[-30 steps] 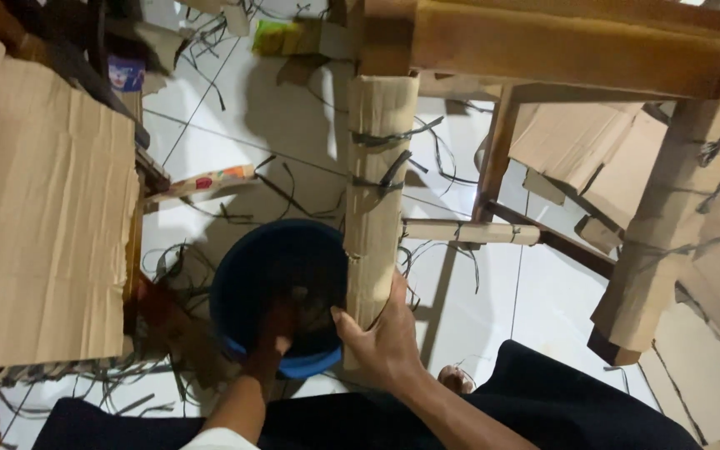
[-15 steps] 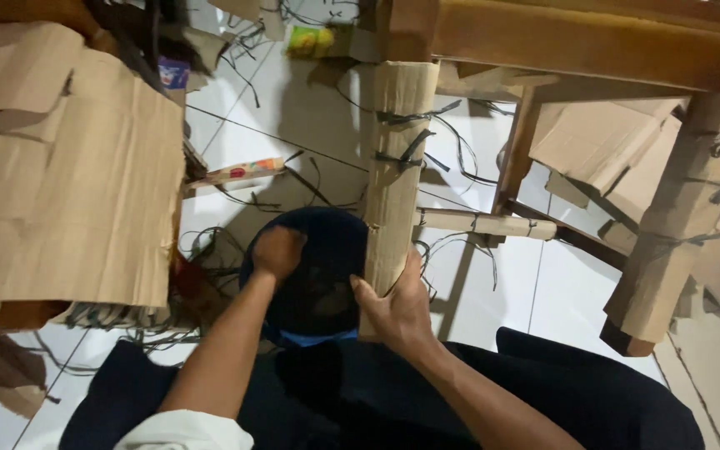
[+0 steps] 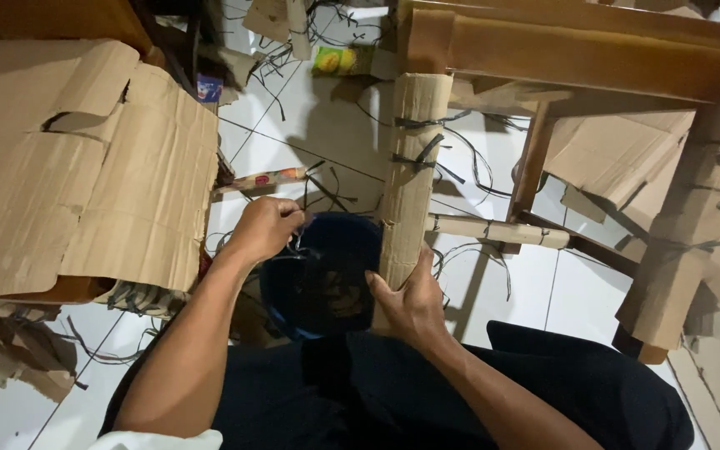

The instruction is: Wrapping a wooden chair leg with protective cardboard and securing it with wire ties.

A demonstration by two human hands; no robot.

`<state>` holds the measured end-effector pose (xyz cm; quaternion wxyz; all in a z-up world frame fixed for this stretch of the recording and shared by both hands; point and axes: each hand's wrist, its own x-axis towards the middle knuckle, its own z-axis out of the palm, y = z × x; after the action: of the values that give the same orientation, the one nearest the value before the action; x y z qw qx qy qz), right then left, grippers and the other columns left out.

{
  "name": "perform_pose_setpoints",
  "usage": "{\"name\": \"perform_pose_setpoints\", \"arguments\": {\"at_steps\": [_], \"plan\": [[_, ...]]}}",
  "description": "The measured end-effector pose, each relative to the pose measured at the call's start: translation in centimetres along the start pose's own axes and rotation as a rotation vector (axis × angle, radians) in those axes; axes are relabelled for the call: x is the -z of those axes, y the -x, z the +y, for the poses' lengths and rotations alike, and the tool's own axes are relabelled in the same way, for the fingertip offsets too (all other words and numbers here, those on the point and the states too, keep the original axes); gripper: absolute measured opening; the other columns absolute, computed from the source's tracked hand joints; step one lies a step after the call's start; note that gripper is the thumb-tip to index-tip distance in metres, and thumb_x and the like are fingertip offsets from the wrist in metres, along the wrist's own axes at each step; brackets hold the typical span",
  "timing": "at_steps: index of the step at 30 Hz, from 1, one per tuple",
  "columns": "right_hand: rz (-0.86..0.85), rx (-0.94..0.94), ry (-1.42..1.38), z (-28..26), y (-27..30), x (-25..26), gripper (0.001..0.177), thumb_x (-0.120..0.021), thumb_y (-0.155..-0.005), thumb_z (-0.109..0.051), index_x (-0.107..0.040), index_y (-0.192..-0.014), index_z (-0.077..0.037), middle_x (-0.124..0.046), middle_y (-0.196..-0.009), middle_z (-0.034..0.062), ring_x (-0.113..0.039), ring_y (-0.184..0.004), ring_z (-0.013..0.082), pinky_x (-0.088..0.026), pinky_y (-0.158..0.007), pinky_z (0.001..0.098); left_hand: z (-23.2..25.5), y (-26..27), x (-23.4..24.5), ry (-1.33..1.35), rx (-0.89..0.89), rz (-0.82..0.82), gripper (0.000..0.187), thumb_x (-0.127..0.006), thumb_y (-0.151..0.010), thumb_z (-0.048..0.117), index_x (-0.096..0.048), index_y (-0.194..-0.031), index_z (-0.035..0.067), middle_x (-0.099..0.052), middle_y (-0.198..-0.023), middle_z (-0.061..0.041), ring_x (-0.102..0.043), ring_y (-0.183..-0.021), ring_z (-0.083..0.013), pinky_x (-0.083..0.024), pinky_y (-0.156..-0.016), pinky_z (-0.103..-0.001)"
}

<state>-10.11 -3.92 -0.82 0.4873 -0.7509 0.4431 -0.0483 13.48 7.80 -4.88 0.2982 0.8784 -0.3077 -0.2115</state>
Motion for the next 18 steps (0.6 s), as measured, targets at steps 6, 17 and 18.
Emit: {"name": "perform_pose_setpoints", "arguments": {"at_steps": [6, 17, 18], "plan": [[-0.051, -0.015, 0.080, -0.3, 0.6, 0.6, 0.080, -0.071, -0.083, -0.055, -0.028, -0.138, -0.015, -0.064, -0.124, 0.0347, -0.061, -0.119, 0.0548, -0.052, -0.099, 0.0661, 4.0, 3.4, 3.1, 0.324, 0.028, -0.117, 0.026, -0.063, -0.102, 0.019, -0.078, -0.108, -0.001, -0.078, -0.097, -0.023, -0.075, -0.084, -0.0268, -0.060, -0.079, -0.044], [-0.173, 0.084, 0.145, 0.7, 0.8, 2.1, 0.084, -0.062, -0.087, -0.068, -0.030, -0.138, -0.010, -0.065, -0.119, 0.0350, -0.065, -0.116, 0.0534, -0.054, -0.096, 0.0647, 5.2, 3.7, 3.0, 0.836, -0.026, -0.151, 0.018, -0.074, -0.096, 0.016, -0.075, -0.096, -0.002, -0.076, -0.085, -0.013, -0.070, -0.064, -0.0159, -0.058, -0.061, -0.026], [-0.189, 0.115, 0.184, 0.9, 0.6, 2.2, 0.085, -0.058, -0.087, -0.071, -0.032, -0.138, -0.008, -0.066, -0.118, 0.0350, -0.065, -0.116, 0.0539, -0.052, -0.098, 0.0663, 5.2, 3.6, 2.7, 0.913, -0.025, -0.156, 0.016, -0.074, -0.095, 0.013, -0.074, -0.095, -0.002, -0.076, -0.085, -0.013, -0.070, -0.063, -0.0158, -0.058, -0.060, -0.026]]}}
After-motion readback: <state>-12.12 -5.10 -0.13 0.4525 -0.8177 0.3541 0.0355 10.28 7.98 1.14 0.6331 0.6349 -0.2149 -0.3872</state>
